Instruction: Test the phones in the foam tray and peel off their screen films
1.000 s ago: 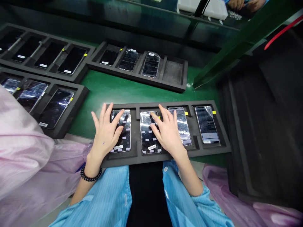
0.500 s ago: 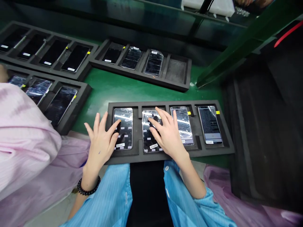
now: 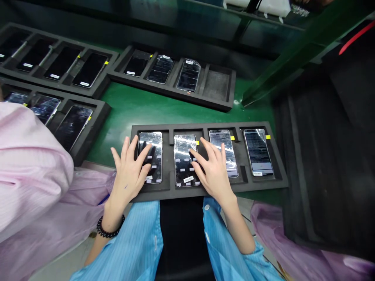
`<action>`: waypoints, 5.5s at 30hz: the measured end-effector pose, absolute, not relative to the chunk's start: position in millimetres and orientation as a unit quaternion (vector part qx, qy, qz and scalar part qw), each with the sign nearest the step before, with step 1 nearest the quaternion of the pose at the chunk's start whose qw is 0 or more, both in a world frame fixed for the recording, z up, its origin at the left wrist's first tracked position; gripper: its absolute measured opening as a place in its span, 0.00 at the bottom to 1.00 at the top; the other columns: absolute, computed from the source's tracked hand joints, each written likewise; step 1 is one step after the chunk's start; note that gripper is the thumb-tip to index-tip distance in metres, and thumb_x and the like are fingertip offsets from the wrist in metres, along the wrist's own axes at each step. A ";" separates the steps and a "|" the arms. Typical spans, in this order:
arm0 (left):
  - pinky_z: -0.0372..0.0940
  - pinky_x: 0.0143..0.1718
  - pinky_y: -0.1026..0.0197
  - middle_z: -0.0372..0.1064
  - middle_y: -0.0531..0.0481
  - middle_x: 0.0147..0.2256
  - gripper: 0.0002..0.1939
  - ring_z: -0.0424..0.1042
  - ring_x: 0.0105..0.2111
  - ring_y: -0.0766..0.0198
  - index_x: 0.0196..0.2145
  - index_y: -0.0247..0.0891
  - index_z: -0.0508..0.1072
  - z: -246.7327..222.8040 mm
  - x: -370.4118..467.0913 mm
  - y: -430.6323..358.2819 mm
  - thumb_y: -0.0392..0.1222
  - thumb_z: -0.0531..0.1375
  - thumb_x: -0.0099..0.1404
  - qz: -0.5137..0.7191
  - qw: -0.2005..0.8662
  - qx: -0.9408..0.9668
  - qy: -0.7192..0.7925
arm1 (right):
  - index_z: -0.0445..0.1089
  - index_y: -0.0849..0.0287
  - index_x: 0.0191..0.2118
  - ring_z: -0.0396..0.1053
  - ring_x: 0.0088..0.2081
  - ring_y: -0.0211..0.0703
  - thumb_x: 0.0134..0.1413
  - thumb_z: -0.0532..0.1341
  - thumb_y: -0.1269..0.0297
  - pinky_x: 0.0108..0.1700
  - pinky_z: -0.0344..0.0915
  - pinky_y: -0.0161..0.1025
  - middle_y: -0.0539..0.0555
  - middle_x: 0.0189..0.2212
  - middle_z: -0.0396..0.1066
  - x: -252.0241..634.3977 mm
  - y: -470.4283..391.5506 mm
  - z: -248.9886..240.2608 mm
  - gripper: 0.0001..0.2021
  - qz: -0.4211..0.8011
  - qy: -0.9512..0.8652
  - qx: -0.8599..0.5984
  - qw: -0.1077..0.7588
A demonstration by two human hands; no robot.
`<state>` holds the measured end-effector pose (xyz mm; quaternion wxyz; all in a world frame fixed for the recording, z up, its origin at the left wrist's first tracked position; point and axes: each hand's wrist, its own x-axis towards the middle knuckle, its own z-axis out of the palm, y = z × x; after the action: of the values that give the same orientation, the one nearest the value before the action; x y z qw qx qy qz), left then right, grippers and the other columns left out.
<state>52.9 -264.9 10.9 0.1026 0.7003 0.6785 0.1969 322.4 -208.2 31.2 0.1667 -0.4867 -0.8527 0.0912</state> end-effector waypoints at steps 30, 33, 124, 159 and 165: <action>0.28 0.69 0.22 0.40 0.43 0.74 0.24 0.34 0.75 0.40 0.66 0.49 0.66 14.3 49.0 -289.7 0.51 0.45 0.78 0.170 0.116 0.705 0.679 | 0.78 0.56 0.49 0.66 0.62 0.52 0.70 0.56 0.64 0.71 0.51 0.68 0.61 0.63 0.69 316.3 -222.3 35.6 0.13 0.105 -0.886 -0.393 0.222; 0.28 0.69 0.22 0.37 0.41 0.75 0.26 0.33 0.75 0.40 0.69 0.49 0.61 12.6 51.0 -286.5 0.52 0.45 0.78 0.171 0.111 0.717 0.666 | 0.78 0.55 0.48 0.66 0.62 0.51 0.71 0.55 0.64 0.71 0.52 0.67 0.60 0.63 0.69 317.1 -222.9 35.5 0.14 0.107 -0.883 -0.396 0.226; 0.39 0.72 0.26 0.28 0.55 0.76 0.48 0.31 0.75 0.40 0.73 0.62 0.40 13.1 8.2 -297.8 0.62 0.62 0.63 0.217 0.219 0.633 0.710 | 0.46 0.47 0.73 0.42 0.76 0.54 0.67 0.59 0.62 0.75 0.35 0.67 0.60 0.74 0.44 340.1 -208.8 53.2 0.34 0.255 -0.851 -0.432 0.155; 0.28 0.75 0.32 0.33 0.59 0.75 0.28 0.29 0.75 0.46 0.72 0.59 0.50 20.8 56.1 -286.6 0.49 0.48 0.77 0.315 0.117 0.638 0.693 | 0.44 0.52 0.73 0.40 0.76 0.58 0.57 0.69 0.62 0.75 0.36 0.67 0.64 0.74 0.43 315.7 -211.8 48.6 0.45 0.241 -0.876 -0.403 0.106; 0.29 0.75 0.31 0.34 0.56 0.75 0.27 0.29 0.75 0.45 0.71 0.57 0.51 18.8 56.2 -287.0 0.51 0.47 0.77 0.316 0.125 0.631 0.697 | 0.40 0.50 0.74 0.40 0.76 0.58 0.59 0.66 0.62 0.74 0.36 0.68 0.63 0.75 0.43 302.9 -211.0 46.2 0.45 0.232 -0.881 -0.397 0.112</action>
<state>56.2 -287.0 18.8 0.1255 0.6312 0.6971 0.3161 302.9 -211.0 46.2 0.1124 -0.3965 -0.8811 0.2320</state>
